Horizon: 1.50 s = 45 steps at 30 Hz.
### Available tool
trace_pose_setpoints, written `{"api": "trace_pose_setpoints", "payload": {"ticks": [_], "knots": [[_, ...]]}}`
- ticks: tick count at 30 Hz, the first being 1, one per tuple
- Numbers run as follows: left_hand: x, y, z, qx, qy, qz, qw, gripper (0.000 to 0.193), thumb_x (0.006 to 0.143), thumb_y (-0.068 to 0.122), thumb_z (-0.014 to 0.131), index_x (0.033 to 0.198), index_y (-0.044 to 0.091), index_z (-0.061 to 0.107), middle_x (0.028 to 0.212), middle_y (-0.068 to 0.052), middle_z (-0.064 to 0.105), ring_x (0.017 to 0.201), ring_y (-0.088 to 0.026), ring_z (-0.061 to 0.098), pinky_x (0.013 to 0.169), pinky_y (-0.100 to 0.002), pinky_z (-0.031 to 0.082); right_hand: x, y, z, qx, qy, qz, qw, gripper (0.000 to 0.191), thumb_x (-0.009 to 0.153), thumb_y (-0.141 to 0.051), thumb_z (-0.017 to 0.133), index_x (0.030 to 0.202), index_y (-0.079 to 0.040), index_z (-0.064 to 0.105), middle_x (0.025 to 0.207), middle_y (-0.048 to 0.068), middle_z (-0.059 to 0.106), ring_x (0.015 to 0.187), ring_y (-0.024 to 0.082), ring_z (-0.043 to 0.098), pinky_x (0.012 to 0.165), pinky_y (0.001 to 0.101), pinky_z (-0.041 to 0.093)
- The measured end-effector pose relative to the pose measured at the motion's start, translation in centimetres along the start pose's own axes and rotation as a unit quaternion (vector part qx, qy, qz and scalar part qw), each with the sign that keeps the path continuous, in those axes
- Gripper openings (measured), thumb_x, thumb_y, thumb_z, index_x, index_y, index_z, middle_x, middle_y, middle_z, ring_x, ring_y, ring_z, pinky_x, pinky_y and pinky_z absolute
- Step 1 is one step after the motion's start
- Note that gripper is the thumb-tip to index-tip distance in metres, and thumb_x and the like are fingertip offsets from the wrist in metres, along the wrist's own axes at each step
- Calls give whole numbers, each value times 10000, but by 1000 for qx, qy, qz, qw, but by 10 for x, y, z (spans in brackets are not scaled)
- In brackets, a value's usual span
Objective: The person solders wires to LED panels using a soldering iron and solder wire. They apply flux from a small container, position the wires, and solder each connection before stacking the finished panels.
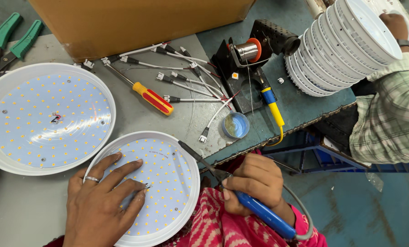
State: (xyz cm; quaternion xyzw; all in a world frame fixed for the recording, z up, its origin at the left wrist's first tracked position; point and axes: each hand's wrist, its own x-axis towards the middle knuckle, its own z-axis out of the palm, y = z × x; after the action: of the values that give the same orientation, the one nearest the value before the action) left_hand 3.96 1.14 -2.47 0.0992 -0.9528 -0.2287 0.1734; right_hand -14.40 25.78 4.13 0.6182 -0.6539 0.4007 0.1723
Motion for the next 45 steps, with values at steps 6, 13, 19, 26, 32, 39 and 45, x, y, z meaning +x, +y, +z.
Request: {"api": "trace_pose_setpoints", "payload": {"ticks": [6, 13, 19, 26, 32, 39, 45], "knots": [[2, 2, -2, -6, 9, 1, 1000, 61, 713, 307, 750, 740, 252, 756, 1229, 102, 703, 1312, -214, 532, 1013, -479, 333, 0, 6, 2, -44, 28, -3, 999, 120, 732, -65, 718, 843, -36, 685, 630, 31, 590, 518, 168, 554, 491, 320, 418], [2, 3, -3, -9, 11, 3, 1000, 61, 718, 300, 745, 744, 246, 760, 1227, 100, 705, 1316, -220, 536, 1013, -478, 336, 0, -3, -2, -27, -7, -28, 999, 122, 748, -86, 741, 848, -51, 681, 644, 25, 576, 536, 171, 551, 494, 322, 401], [3, 4, -4, -2, 3, 0, 1000, 52, 717, 296, 743, 728, 246, 756, 1221, 107, 708, 1309, -218, 537, 1005, -490, 331, 3, 1, -2, -34, -57, -81, 994, 119, 764, -83, 758, 863, -66, 694, 678, 21, 573, 560, 170, 535, 499, 313, 407], [4, 4, -4, -2, 5, -4, 1000, 55, 719, 297, 744, 730, 243, 750, 1223, 113, 708, 1313, -213, 535, 1004, -495, 333, 1, 7, -1, -77, -14, -57, 995, 130, 724, -69, 742, 847, -60, 700, 644, 16, 557, 536, 173, 529, 490, 308, 411], [4, 4, -4, -1, 2, -5, 1000, 58, 723, 305, 739, 727, 248, 752, 1222, 115, 707, 1311, -213, 534, 1005, -492, 333, -9, 6, -2, -70, -5, -20, 997, 131, 733, -56, 735, 857, -56, 694, 655, 24, 586, 544, 170, 547, 501, 313, 410], [0, 1, 0, 1, 8, -1, 1000, 58, 722, 307, 740, 737, 252, 754, 1226, 110, 703, 1315, -212, 532, 1011, -485, 337, -17, 8, 3, -60, -26, -14, 998, 137, 744, -86, 766, 863, -66, 700, 659, 24, 582, 560, 179, 562, 520, 319, 427], [-6, -8, 5, 13, 28, 41, 999, 81, 769, 349, 722, 819, 286, 731, 1289, 101, 681, 1359, -212, 525, 1048, -485, 337, -23, 7, 6, -41, -28, -24, 999, 142, 754, -86, 764, 877, -60, 698, 678, 32, 577, 561, 184, 549, 517, 323, 426]]}}
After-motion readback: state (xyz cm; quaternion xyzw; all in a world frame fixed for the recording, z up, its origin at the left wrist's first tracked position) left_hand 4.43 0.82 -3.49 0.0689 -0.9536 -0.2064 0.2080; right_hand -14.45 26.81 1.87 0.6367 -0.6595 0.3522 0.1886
